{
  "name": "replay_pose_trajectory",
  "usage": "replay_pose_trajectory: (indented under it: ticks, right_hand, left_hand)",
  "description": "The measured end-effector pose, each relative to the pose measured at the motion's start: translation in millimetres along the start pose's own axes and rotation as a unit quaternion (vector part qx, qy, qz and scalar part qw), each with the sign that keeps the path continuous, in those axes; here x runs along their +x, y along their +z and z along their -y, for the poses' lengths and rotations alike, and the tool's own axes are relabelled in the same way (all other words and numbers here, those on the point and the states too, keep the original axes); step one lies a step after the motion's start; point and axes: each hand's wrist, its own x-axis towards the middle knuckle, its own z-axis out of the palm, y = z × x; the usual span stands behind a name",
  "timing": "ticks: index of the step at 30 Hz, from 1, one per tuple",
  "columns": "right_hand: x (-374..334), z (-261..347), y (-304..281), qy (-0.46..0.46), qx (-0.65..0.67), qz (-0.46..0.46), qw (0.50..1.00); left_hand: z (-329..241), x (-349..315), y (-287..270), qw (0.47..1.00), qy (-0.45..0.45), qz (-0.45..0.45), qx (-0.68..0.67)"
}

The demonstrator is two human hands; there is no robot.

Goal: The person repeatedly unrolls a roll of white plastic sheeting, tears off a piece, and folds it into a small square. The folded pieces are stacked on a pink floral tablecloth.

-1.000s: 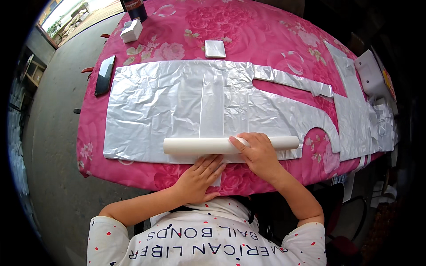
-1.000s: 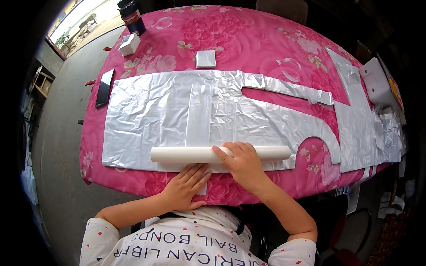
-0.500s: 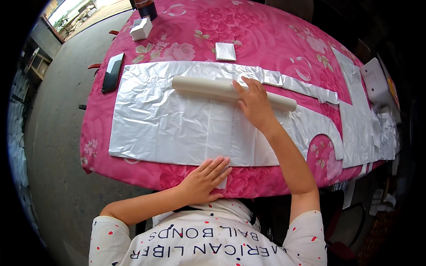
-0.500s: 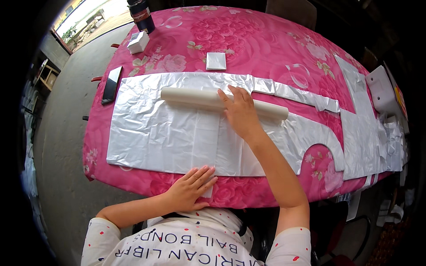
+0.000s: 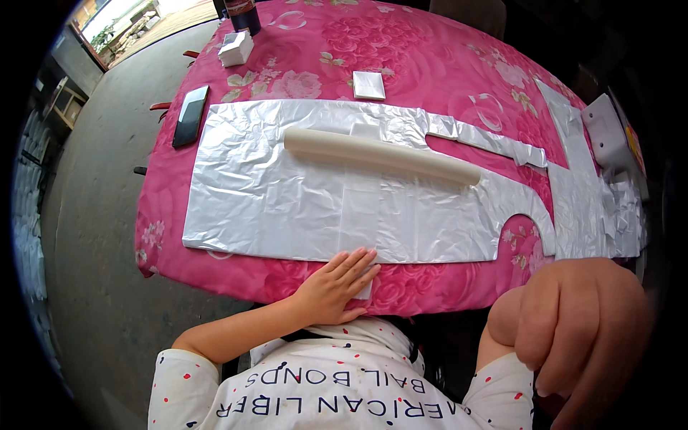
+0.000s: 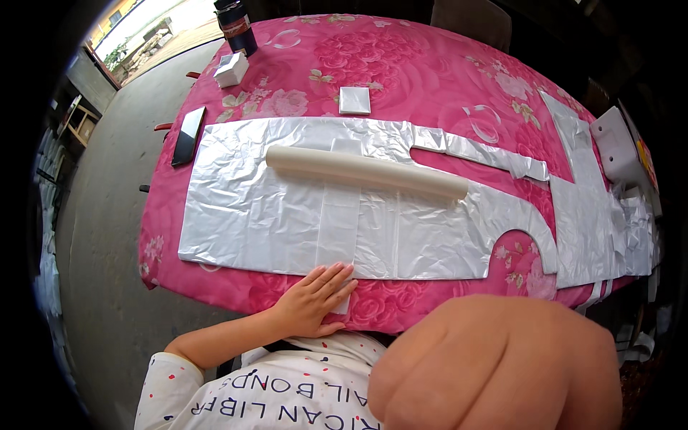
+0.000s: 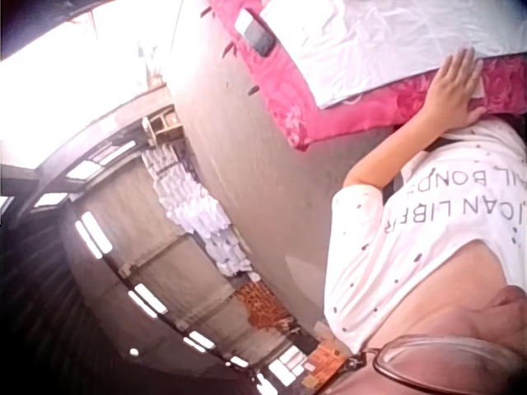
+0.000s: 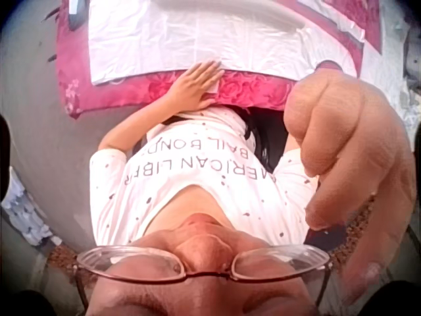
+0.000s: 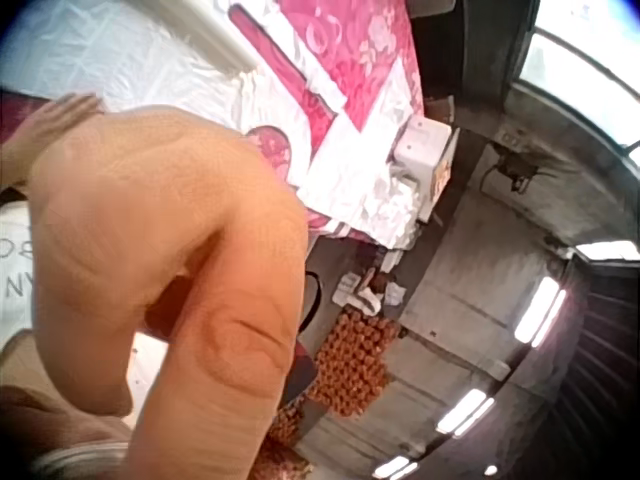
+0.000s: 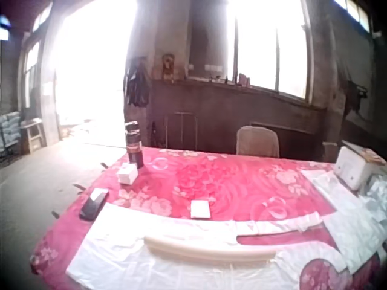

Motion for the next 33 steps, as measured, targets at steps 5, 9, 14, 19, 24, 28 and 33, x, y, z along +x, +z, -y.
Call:
replay_pose_trajectory:
  ticks: [5,9,14,19,24,28,33]
  right_hand:
    - [-2.6,5.8,19.3,-0.043,0.031,0.015,0.999]
    - [-5.0,4.4,24.5,-0.050,0.040,0.013,0.998]
    - [-5.0,-0.2,25.4,-0.048,0.048,0.016,0.998]
    - [-3.9,-7.3,24.6,-0.047,0.062,0.010,0.997]
    - [-4.5,-27.3,20.6,-0.030,0.093,-0.043,0.994]
    - [-33.7,-88.7,4.5,0.112,0.141,-0.190,0.965]
    - [-105.4,-159.6,-10.7,0.365,-0.225,-0.161,0.889]
  left_hand:
    - [-0.2,-0.2,0.7,1.000,0.000,0.004,0.004]
    - [-1.7,0.0,-3.0,1.000,-0.001,0.011,0.006]
    - [-1.0,-0.7,-0.6,1.000,0.001,0.004,0.000]
    - [-0.8,-1.2,-0.2,1.000,0.002,0.004,0.007]
    - [-0.7,0.9,1.9,1.000,0.007,0.000,0.004]
    - [1.3,-6.4,-0.3,0.999,-0.008,-0.013,-0.035]
    - [14.2,-11.6,-11.3,0.995,0.054,-0.030,-0.081]
